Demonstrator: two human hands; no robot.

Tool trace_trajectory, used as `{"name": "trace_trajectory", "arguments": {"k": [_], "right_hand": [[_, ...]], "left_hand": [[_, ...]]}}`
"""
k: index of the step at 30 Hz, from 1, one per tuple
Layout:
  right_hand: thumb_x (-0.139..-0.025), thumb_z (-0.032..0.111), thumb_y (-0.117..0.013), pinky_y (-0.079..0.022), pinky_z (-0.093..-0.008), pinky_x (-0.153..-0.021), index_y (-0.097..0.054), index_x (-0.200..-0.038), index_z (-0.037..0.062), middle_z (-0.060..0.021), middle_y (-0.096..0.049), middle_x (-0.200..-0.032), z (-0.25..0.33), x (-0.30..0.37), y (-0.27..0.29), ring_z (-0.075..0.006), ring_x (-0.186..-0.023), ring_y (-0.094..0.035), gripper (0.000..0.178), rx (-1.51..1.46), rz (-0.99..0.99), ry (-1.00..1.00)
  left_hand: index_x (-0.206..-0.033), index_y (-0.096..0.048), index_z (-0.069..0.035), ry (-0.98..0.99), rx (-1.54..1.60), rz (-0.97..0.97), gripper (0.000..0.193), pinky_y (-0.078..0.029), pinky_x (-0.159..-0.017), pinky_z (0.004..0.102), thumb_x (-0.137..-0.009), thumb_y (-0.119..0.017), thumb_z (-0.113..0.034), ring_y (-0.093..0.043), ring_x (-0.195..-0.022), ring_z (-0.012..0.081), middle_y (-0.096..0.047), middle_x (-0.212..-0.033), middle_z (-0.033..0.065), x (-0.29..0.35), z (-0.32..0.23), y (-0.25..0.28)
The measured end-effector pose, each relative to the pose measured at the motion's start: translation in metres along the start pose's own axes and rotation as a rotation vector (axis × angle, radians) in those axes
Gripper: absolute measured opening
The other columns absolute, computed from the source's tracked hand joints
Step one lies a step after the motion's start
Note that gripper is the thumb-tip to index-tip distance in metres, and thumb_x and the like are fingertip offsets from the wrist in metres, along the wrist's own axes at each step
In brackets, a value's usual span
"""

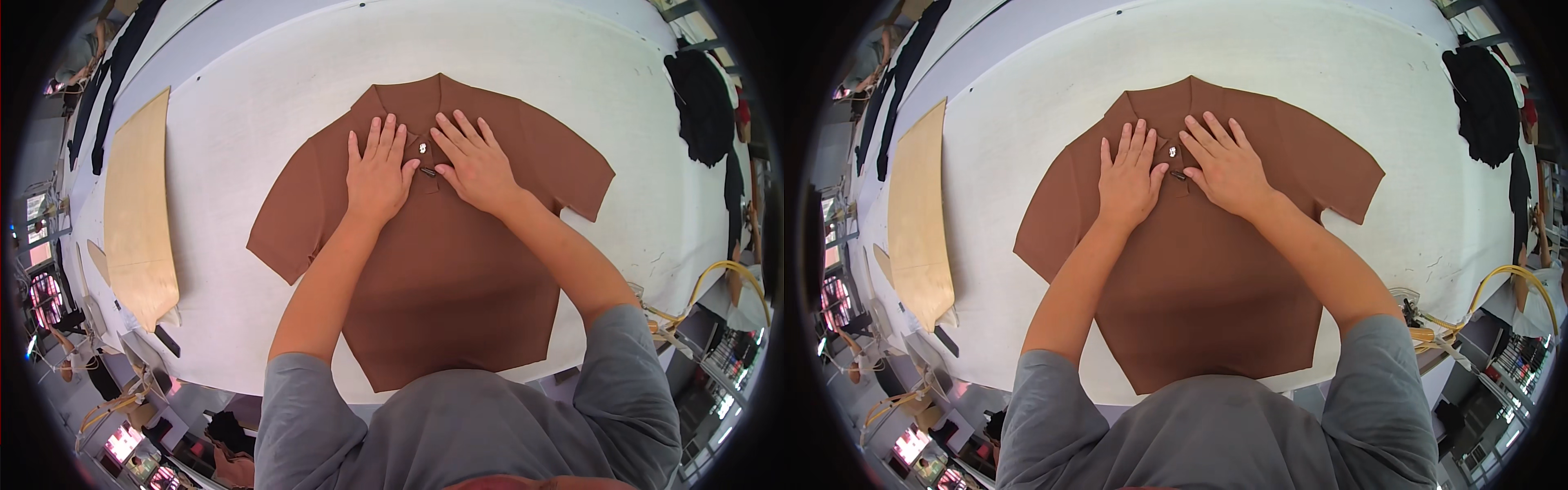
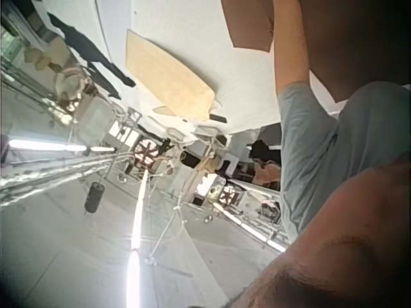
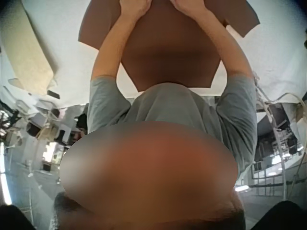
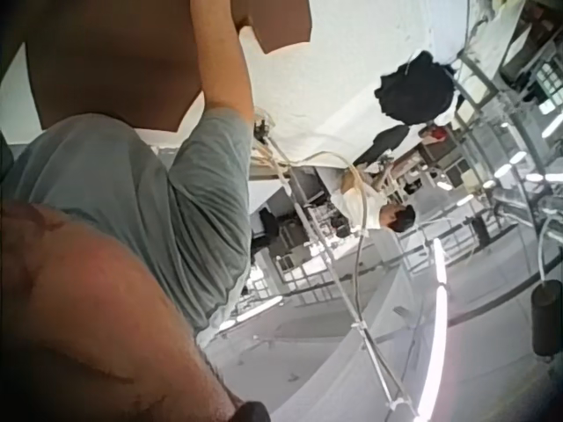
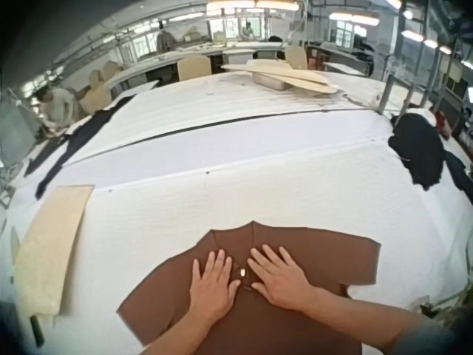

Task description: Iron garments and fabric pieces using an industrial iron on a large work table.

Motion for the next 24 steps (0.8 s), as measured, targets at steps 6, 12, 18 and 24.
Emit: {"name": "trace_trajectory", "arguments": {"k": [6, 12, 18, 24], "right_hand": [[-0.103, 0.034, -0.062, -0.037, -0.0418, -0.121, -0.059, -0.146, 0.0105, -0.0065, -0.047, -0.163, 0.004, -0.001, 0.005, -0.0281, -0.152, -0.041, 0.049, 0.067, -0.030, 0.024], [-0.105, 0.031, -0.057, -0.053, -0.0377, -0.097, -0.064, -0.131, 0.0083, -0.0102, -0.061, -0.148, -0.002, 0.012, 0.016, -0.0280, -0.130, -0.061, 0.035, -0.172, -0.094, -0.259], [-0.103, 0.021, -0.058, -0.055, -0.0372, -0.073, -0.064, -0.111, 0.0061, -0.0111, -0.072, -0.112, 0.004, -0.014, -0.014, -0.0291, -0.092, -0.071, 0.018, -0.255, 0.452, -0.453], [-0.096, 0.005, -0.066, -0.052, -0.0356, -0.071, -0.066, -0.107, 0.0055, -0.0081, -0.066, -0.096, -0.035, 0.088, 0.077, -0.0270, -0.080, -0.063, 0.011, -0.317, -0.183, -0.377]], "left_hand": [[-0.156, -0.049, -0.008, -0.035, 0.025, -0.045, 0.060, -0.022, -0.128, 0.0567, -0.105, -0.058, -0.037, -0.032, -0.159, 0.0269, -0.040, -0.170, 0.0077, -0.005, -0.006, 0.009], [-0.157, -0.049, -0.009, 0.027, 0.045, -0.074, 0.058, -0.022, -0.128, 0.0557, -0.105, -0.057, -0.034, -0.033, -0.159, 0.0265, -0.039, -0.170, 0.0062, 0.026, -0.008, 0.018], [-0.155, -0.051, -0.007, -0.016, 0.070, -0.017, 0.057, -0.021, -0.128, 0.0573, -0.105, -0.057, -0.034, -0.035, -0.157, 0.0265, -0.041, -0.169, 0.0072, 0.017, -0.016, 0.003], [-0.155, -0.048, -0.003, 0.133, 0.161, 0.145, 0.062, -0.023, -0.126, 0.0588, -0.100, -0.063, -0.028, -0.035, -0.157, 0.0342, -0.039, -0.169, 0.0157, 0.103, -0.040, 0.024]]}}
Point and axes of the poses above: each hand's wrist, its own x-axis away from the middle knuckle, its own y-axis out of the back of the hand, z = x × y, the point moved 7 cm from there along -x, towards the middle knuckle
